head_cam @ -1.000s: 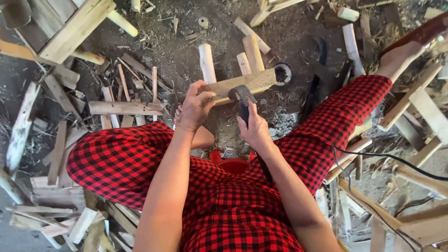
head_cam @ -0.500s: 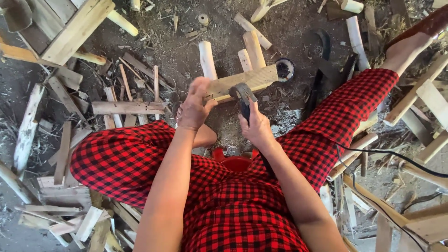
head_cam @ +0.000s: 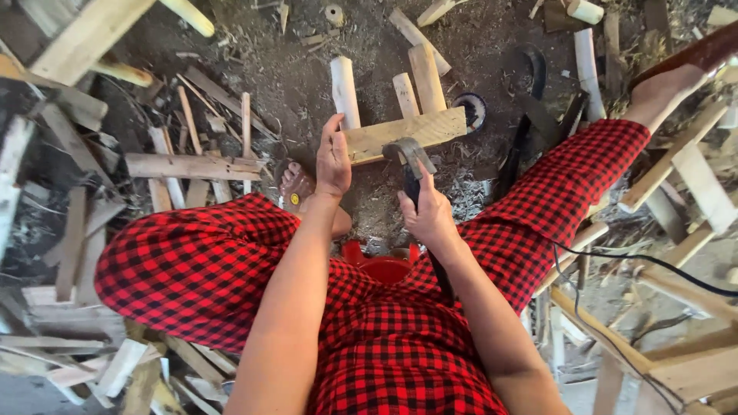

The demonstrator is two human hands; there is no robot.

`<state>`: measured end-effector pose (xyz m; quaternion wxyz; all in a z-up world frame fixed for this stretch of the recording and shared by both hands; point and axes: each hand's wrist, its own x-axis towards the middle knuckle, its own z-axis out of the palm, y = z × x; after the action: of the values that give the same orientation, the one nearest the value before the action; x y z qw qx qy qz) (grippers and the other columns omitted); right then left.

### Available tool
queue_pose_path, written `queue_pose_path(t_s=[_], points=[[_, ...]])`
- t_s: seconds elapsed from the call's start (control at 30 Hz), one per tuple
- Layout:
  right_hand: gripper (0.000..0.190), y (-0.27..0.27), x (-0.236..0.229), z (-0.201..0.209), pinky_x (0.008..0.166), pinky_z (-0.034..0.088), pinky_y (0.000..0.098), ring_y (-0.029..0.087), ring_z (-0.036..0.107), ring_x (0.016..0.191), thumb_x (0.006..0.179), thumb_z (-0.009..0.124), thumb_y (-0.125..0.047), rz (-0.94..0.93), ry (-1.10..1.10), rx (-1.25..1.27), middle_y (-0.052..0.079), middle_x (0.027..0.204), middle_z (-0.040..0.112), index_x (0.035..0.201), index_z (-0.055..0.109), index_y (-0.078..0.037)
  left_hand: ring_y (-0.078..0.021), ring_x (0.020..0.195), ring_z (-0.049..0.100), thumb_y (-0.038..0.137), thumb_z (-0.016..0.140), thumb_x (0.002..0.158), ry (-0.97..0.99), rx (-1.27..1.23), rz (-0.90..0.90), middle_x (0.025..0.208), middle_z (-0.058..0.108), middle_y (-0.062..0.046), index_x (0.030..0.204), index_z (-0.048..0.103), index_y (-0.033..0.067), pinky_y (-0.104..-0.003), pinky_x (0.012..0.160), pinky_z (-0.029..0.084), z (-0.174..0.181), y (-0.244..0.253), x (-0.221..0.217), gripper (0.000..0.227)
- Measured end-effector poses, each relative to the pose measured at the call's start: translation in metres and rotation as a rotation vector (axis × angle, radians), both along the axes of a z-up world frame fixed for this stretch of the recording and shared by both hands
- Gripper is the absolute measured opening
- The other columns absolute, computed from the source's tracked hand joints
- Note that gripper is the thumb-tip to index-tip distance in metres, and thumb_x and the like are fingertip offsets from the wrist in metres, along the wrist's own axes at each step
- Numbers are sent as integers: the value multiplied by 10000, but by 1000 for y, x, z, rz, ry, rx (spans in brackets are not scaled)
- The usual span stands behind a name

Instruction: The person sits on the workshop floor and hammers wooden legs into a small stool frame using a hammer, working on their lap. They reposition the stool, hammer the joints from different sides, then flip the stool over and handle the assembled piece.

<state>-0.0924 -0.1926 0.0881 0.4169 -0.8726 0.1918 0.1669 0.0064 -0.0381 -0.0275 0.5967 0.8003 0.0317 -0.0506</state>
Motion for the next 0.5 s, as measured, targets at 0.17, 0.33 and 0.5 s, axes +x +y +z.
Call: queue_pose_path(t_s=[0.17,0.33,0.5], points=[[682,8,17,33,757,488,552,473,601,938,834,583,-250,15,-33,59,318,982,625,1434,274,-155,-296,1167,532,349,292,982,-67,-74,68,1231,583,-105,1242,544,193,-384,1014,409,-1,-2,-5,394],[601,16,40,67,646,527,492,420,658,820,849,584,-160,7,-137,182,320,903,630,1394,346,-77,-280,1104,564,336,281,983,-117,-77,59,1159,583,-79,1229,543,195,-372,981,433,0,-4,-6,386],[619,17,48,50,750,494,556,478,619,898,853,549,-287,202,166,43,278,950,631,1408,280,-242,-291,1008,595,380,252,980,-170,-117,87,1060,592,-83,1154,574,179,-389,924,453,10,-5,-6,417]])
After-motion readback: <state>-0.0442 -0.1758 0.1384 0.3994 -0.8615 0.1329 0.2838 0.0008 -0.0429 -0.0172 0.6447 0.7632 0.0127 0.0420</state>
